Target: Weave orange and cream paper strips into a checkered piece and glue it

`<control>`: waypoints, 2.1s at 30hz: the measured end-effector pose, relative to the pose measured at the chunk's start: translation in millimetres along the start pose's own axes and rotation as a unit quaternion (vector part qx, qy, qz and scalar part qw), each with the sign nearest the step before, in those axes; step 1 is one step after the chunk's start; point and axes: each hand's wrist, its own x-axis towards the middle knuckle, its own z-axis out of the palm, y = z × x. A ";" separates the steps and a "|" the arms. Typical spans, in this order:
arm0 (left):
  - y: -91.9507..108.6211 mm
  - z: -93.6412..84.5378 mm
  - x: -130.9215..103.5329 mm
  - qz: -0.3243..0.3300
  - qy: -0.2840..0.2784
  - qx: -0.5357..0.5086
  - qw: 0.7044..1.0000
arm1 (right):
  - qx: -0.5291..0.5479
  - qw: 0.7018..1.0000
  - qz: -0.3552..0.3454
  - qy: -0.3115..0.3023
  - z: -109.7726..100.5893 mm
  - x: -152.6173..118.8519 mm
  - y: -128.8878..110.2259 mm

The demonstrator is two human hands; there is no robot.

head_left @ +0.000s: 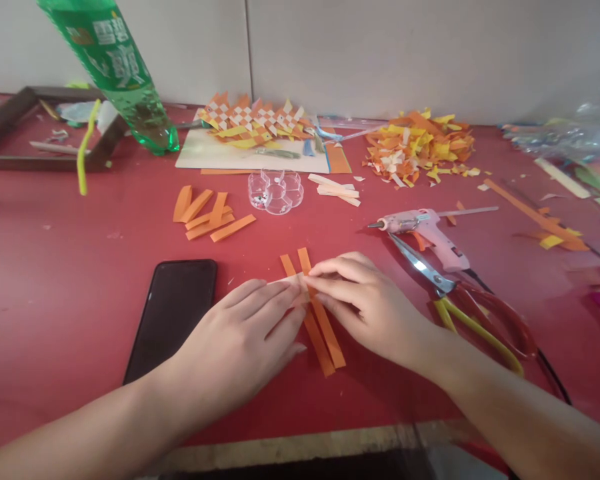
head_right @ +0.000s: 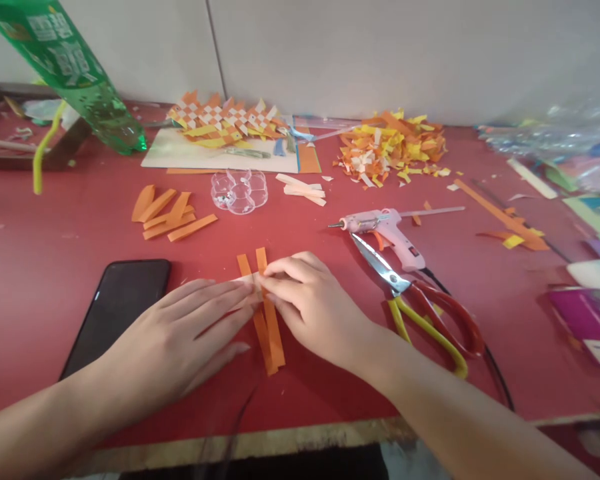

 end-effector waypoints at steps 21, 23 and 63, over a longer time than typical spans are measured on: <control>-0.4 5.4 -6.8 -0.015 -0.021 0.004 1.000 | -0.028 0.998 -0.039 0.041 4.9 0.1 1.7; -0.2 5.7 -7.2 -0.015 -0.013 0.009 1.000 | -0.031 0.998 -0.044 0.043 5.5 -0.1 2.6; 7.5 11.8 -1.1 -0.079 -0.038 0.016 0.996 | -0.017 1.000 -0.010 0.022 6.0 -2.3 0.8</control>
